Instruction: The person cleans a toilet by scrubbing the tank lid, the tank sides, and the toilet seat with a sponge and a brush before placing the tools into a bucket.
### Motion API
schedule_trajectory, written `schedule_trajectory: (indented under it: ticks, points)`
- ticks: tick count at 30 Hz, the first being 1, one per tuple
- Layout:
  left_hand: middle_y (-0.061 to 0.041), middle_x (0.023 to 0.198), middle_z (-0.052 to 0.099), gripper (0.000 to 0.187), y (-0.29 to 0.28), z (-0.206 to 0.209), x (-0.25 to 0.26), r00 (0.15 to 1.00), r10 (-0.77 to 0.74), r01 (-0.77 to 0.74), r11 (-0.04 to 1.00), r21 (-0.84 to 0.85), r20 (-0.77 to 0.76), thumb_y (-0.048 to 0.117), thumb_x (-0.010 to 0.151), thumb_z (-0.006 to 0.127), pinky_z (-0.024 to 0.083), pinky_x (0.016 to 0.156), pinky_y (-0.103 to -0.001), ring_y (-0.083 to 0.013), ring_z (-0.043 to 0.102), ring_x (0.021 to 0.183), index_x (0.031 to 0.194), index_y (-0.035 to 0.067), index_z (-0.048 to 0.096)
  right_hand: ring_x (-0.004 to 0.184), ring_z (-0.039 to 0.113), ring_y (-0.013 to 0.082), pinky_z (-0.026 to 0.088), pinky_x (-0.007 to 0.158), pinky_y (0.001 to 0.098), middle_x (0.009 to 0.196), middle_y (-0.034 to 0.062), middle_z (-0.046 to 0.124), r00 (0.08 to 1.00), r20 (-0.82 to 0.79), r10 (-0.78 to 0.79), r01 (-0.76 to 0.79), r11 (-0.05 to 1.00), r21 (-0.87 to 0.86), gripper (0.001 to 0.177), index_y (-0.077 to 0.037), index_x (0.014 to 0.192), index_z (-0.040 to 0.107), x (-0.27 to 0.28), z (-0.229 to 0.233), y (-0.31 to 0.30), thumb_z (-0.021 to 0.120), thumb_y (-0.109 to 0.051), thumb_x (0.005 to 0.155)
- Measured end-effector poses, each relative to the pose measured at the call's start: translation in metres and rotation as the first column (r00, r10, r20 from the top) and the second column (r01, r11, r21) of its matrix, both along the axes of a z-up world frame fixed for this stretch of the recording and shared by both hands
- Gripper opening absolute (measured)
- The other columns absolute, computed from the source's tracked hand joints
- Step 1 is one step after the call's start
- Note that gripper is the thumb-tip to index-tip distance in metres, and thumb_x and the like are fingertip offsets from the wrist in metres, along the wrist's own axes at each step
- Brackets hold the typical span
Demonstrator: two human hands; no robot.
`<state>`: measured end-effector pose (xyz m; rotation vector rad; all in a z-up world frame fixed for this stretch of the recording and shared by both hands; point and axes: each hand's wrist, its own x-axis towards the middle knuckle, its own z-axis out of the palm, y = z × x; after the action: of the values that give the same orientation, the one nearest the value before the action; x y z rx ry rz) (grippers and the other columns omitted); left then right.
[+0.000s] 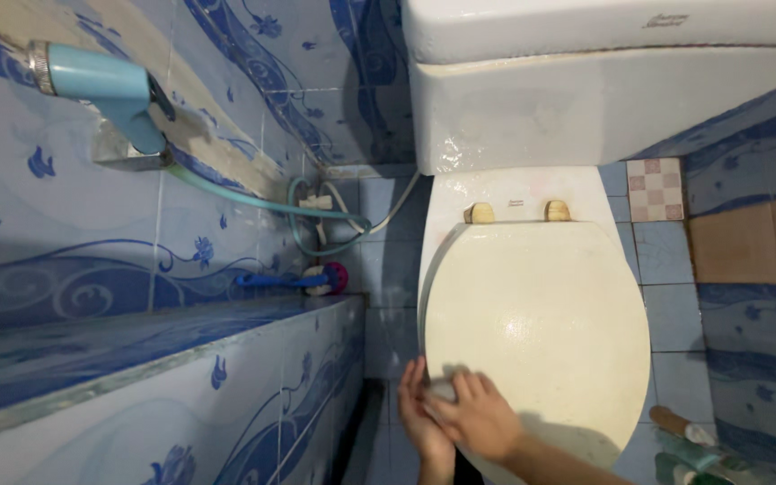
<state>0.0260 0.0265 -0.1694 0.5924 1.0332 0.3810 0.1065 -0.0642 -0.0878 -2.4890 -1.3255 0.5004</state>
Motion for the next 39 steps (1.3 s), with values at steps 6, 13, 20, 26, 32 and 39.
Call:
schedule_trajectory:
  ticks: [6,13,20,26,32,39]
  points:
    - [-0.016,0.149,0.057,0.056,0.007,-0.005,-0.011,0.990,-0.131,0.142,0.950,0.279,-0.061,0.031,0.102,0.034,0.027,0.120,-0.042,-0.0261,0.048,0.143,0.147,0.000,0.047,0.117,0.053,0.0424,0.046,0.094,0.0524,0.131,0.0235,0.053,0.998,0.062,-0.031,0.026,0.997,0.077,0.061,-0.028,0.138,0.056,0.054,0.006,0.003,0.071,-0.043,0.080]
    - [-0.020,0.152,0.054,0.061,0.027,-0.042,-0.033,0.980,-0.091,0.120,0.981,0.155,-0.179,0.040,0.103,0.037,0.025,0.121,-0.044,-0.0286,0.044,0.146,0.149,0.000,0.045,0.100,0.058,0.0367,0.052,0.078,0.0480,0.106,0.0187,0.059,0.766,0.338,-0.546,0.558,0.827,0.071,0.055,-0.037,0.141,0.058,0.213,0.023,0.049,0.067,-0.050,0.088]
    - [-0.022,0.153,0.053,0.064,0.022,-0.105,-0.057,0.995,-0.043,0.052,0.993,0.106,-0.088,0.041,0.102,0.037,0.025,0.120,-0.048,-0.0308,0.044,0.146,0.150,0.000,0.047,0.098,0.058,0.0372,0.050,0.078,0.0477,0.111,0.0196,0.059,0.837,0.303,-0.456,0.450,0.888,0.093,0.058,-0.036,0.139,0.056,0.135,0.020,0.056,0.068,-0.047,0.083]
    - [-0.018,0.147,0.057,0.059,0.013,-0.105,-0.054,0.990,0.028,-0.033,0.999,-0.027,-0.140,0.036,0.099,0.043,0.028,0.119,-0.048,-0.0297,0.048,0.143,0.147,0.003,0.050,0.111,0.058,0.0351,0.048,0.089,0.0472,0.112,0.0134,0.059,0.986,-0.069,-0.152,0.157,0.986,0.065,0.062,-0.030,0.139,0.056,0.012,0.005,0.032,0.068,-0.028,0.078]
    - [-0.014,0.148,0.055,0.060,0.017,-0.081,-0.038,0.994,-0.027,0.025,0.999,-0.027,-0.106,0.042,0.101,0.039,0.027,0.118,-0.048,-0.0279,0.046,0.144,0.147,0.004,0.048,0.118,0.055,0.0387,0.047,0.087,0.0493,0.119,0.0192,0.058,0.992,0.117,0.050,-0.065,0.990,0.129,0.059,-0.030,0.137,0.057,0.021,0.005,0.025,0.071,-0.032,0.080]
    - [-0.014,0.152,0.055,0.060,0.023,-0.042,-0.025,0.964,-0.165,0.190,0.976,0.107,-0.208,0.042,0.103,0.034,0.026,0.120,-0.045,-0.0258,0.043,0.147,0.148,0.006,0.047,0.107,0.057,0.0354,0.051,0.080,0.0471,0.125,0.0184,0.057,0.848,0.289,-0.444,0.445,0.893,0.064,0.057,-0.029,0.143,0.057,0.167,0.023,0.064,0.068,-0.047,0.089]
